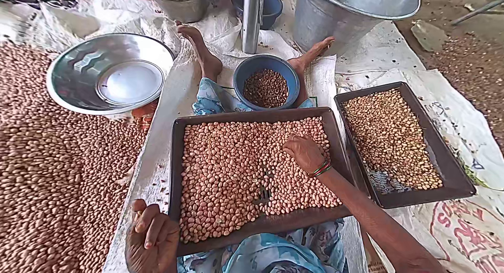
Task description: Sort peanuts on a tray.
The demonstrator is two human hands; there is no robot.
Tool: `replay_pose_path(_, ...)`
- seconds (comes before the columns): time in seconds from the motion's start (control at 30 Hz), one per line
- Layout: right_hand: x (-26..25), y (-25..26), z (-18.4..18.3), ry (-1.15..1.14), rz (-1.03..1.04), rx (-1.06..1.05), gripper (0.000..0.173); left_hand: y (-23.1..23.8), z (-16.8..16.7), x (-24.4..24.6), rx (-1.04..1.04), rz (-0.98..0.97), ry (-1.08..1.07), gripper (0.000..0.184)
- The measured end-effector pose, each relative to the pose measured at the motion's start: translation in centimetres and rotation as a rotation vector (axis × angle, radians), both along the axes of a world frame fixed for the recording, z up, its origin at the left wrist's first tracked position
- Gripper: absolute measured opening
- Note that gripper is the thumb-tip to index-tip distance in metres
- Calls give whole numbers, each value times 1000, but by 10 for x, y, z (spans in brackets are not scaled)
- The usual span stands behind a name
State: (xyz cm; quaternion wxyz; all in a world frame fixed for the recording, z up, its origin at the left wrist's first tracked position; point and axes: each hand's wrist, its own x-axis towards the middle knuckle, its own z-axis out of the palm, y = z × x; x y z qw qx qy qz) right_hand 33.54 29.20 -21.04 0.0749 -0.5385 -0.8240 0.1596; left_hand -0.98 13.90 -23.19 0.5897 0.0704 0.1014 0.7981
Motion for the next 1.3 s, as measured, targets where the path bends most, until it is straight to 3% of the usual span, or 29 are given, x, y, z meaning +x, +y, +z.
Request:
replay_pose_path(0.1, -7, -6, -14, -39, 17, 140, 14, -2, -2, 2, -1, -16, 64, 13)
replay_pose_path(0.27, -1, -6, -10, -49, 68, 66, 14, 1, 0, 2, -28, -40, 2, 14)
replay_pose_path(0.33, 17, -3, 6, -18, -76, 88, 13, 3, 0, 0, -32, -47, -19, 14)
replay_pose_path(0.37, 31, -1, 18, 1, -202, 195, 14, 3, 0, 1, -32, -48, -28, 14)
replay_pose_path(0.47, 72, 9, 53, 11, -480, 354, 41, -1, -3, -1, -9, -69, -99, 14)
replay_pose_path(0.5, 75, 11, 55, 51, -459, 344, 39, 0, -3, -3, 1, -78, -107, 14)
replay_pose_path(0.57, 62, 15, 42, 171, -230, 335, 21, 3, -2, -3, -3, -83, -81, 14)
replay_pose_path(0.63, 28, 21, 14, 261, 13, 311, 22, 6, -3, -6, -4, -109, -58, 14)
replay_pose_path(0.73, -38, 19, -23, 376, 83, 78, 38, 2, -4, -9, 6, -117, -86, 16)
replay_pose_path(0.8, -74, -3, -27, 391, 101, -149, 33, 1, -5, -9, 19, -109, -116, 17)
replay_pose_path(0.9, -73, -38, 5, 157, 327, -519, 30, 0, -9, -11, 55, -142, -137, 18)
replay_pose_path(0.97, -43, -40, 30, 71, 344, -642, 30, 1, -7, -10, 47, -145, -148, 17)
replay_pose_path(1.03, -4, -29, 42, 132, 114, -468, 27, 0, -5, -8, 8, -109, -157, 16)
replay_pose_path(1.13, 38, -3, 25, 108, -138, -2, 18, 3, -5, -8, 1, -106, -155, 15)
replay_pose_path(1.3, 37, 3, -2, -18, -71, 32, 18, 2, -6, -9, 34, -131, -157, 18)
